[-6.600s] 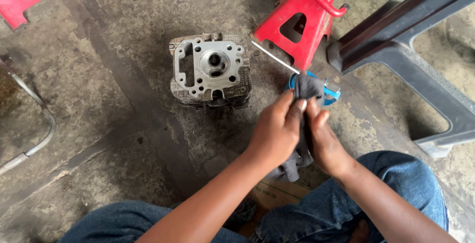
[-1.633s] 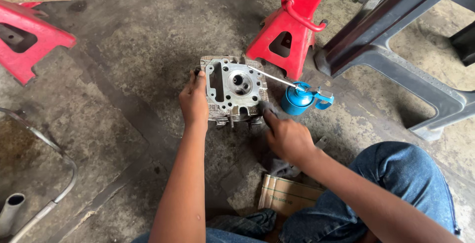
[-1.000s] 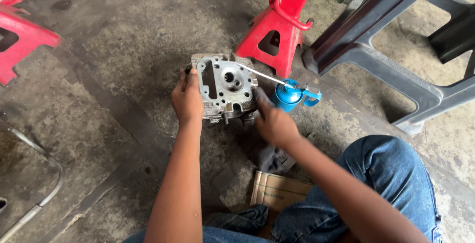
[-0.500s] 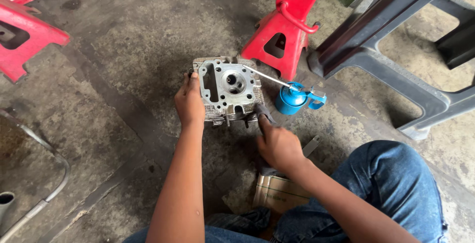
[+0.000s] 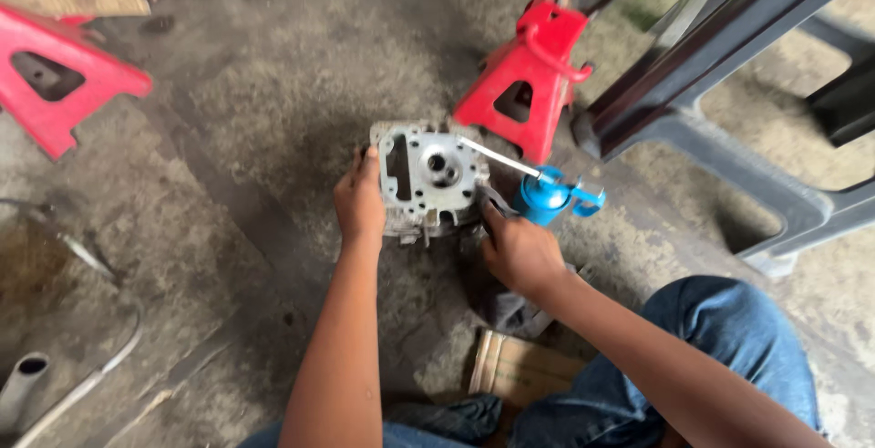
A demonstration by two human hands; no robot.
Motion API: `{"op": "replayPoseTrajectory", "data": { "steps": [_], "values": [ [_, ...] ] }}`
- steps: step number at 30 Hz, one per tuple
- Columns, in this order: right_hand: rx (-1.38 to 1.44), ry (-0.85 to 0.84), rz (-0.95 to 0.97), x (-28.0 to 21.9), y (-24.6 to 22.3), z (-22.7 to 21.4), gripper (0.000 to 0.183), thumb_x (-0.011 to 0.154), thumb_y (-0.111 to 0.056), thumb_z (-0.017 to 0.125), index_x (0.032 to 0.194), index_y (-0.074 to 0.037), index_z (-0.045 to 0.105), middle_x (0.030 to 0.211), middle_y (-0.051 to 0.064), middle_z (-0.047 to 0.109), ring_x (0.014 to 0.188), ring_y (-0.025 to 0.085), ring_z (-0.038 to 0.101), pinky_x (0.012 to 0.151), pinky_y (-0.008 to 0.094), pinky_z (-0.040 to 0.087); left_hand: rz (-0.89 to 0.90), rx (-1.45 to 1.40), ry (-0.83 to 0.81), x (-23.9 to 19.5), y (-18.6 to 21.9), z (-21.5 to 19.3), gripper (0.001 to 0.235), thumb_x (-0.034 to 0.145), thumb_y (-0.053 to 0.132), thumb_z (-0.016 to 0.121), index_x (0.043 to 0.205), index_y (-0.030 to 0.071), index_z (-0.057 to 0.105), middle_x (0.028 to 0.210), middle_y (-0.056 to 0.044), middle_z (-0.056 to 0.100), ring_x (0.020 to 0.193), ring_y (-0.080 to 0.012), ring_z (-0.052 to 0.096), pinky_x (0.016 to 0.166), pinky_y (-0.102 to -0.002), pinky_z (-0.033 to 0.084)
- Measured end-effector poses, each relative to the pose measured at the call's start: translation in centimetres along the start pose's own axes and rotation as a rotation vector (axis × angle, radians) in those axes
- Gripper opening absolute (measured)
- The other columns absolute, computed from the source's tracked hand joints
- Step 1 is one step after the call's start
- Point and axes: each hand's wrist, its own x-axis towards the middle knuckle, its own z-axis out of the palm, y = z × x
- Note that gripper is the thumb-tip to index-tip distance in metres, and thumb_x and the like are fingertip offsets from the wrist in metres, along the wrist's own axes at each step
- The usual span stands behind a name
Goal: The person cleans a metal engine cylinder head by spraying it with a blue oil can and wiping it with a dark rag. They repeatedly rotate the part to clean different sides and surfaces.
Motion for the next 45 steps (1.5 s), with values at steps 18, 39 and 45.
{"op": "replayPoseTrajectory", "data": {
  "steps": [18, 39, 45],
  "values": [
    [0.188, 0.088, 0.184, -2.5, -0.2, 2.4, 0.059, 0.091, -0.026, 0.054, 0.15, -0.025, 0.049, 0.086, 0.029, 0.07, 0.083, 0.047, 0.069, 0.08, 0.057, 0.054, 0.042, -0.202, 0.104, -0.7, -1.9, 1.2, 0.066, 0.096, 0.038, 0.065, 0.147, -0.001, 0.051, 0.142, -0.016, 0.065, 0.128, -0.0218, 0.063, 0.103, -0.031, 0.047],
    [1.153, 0.045, 0.148, -4.8, -1.2, 6.7, 0.049, 0.091, -0.014, 0.052, 0.139, -0.014, 0.062, 0.066, 0.016, 0.061, 0.053, 0.025, 0.059, 0.054, 0.035, 0.048, 0.127, -0.34, 0.229, -1.9, -3.9, 1.9, 0.062, 0.097, 0.038, 0.066, 0.143, -0.003, 0.059, 0.137, -0.018, 0.069, 0.119, -0.0232, 0.066, 0.1, -0.034, 0.05],
    [2.088, -0.255, 0.195, -4.7, 1.9, 3.8, 0.008, 0.095, -0.015, 0.052, 0.101, -0.012, 0.057, 0.061, 0.007, 0.049, 0.049, 0.015, 0.041, 0.047, 0.03, 0.034, 0.043, -0.158, 0.246, -2.8, -1.8, 1.7, 0.064, 0.097, 0.041, 0.065, 0.146, 0.002, 0.053, 0.145, -0.015, 0.061, 0.128, -0.0237, 0.064, 0.104, -0.032, 0.048]
  ]
}}
